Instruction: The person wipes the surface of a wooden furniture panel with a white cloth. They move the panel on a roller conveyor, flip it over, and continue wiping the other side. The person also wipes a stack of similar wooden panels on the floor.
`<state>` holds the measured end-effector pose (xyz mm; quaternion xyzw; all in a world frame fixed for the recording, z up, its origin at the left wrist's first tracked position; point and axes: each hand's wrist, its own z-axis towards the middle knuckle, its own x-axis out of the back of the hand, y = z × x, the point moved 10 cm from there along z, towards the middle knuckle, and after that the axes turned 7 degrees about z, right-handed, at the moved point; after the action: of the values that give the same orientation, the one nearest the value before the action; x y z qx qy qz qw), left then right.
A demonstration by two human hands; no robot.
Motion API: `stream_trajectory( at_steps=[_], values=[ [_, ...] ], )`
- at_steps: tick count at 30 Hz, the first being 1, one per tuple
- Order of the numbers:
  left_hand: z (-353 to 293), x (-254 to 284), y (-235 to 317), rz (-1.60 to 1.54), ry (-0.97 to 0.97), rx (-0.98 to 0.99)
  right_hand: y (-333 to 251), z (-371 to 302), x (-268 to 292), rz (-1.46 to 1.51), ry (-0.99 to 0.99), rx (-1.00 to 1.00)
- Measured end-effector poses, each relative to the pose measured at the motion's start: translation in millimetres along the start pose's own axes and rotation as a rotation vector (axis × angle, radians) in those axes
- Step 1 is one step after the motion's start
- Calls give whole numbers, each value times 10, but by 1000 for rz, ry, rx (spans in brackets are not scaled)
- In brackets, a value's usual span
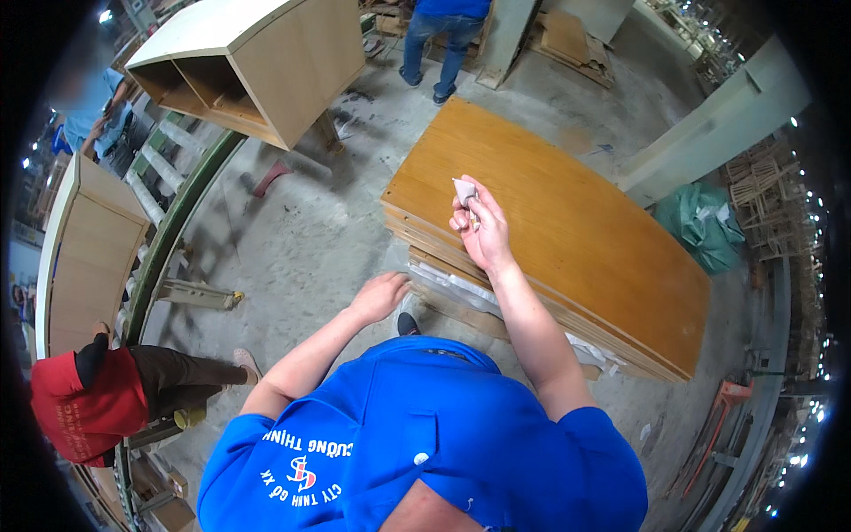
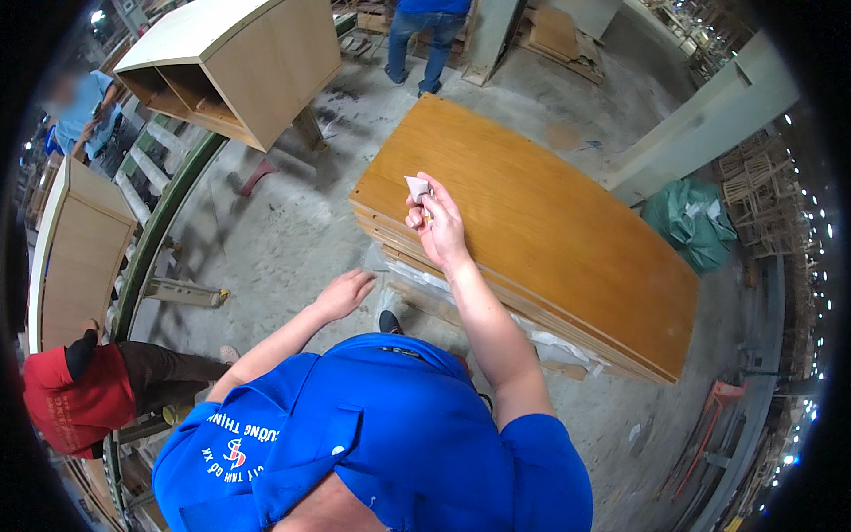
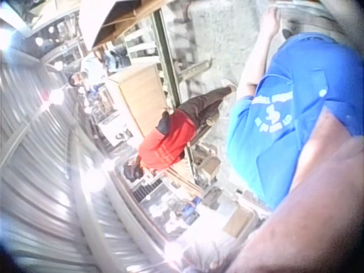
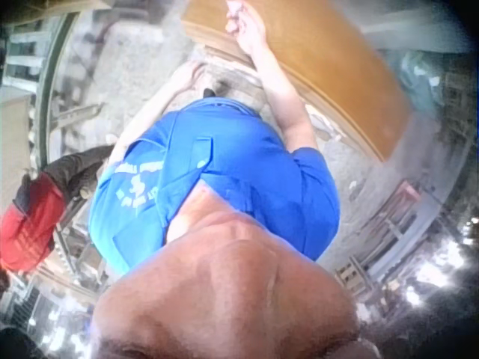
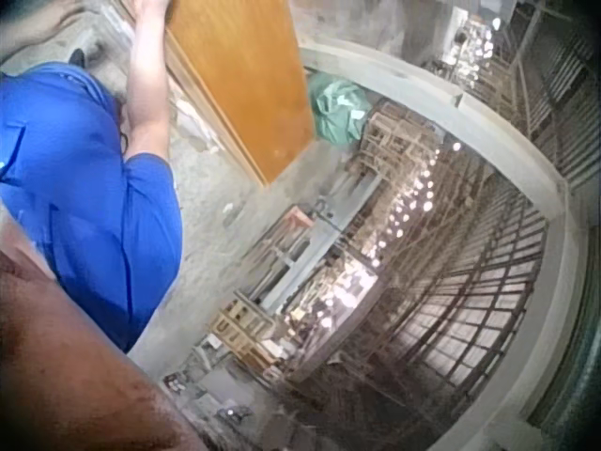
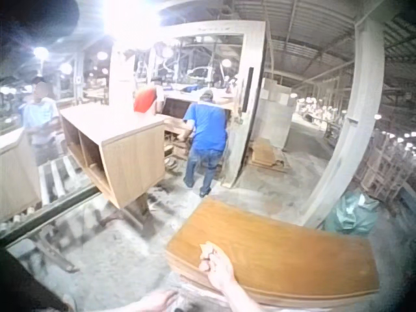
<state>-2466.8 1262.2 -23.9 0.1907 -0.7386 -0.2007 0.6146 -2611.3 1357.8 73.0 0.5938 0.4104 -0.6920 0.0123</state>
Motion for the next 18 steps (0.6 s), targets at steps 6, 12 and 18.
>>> stream_trajectory(
  at_steps=[6, 12, 18],
  values=[
    [-1230, -757, -1878, 10, -206, 500, 524, 802, 348, -278, -18, -125],
    [-2413, -937, -2158, 19, -537, 828, 1040, 1213, 586, -815, -85, -110],
    [-2195, -1019, -2140, -544, -105, 1096, 1406, 1212, 619, 173, 34, -558]
  ],
)
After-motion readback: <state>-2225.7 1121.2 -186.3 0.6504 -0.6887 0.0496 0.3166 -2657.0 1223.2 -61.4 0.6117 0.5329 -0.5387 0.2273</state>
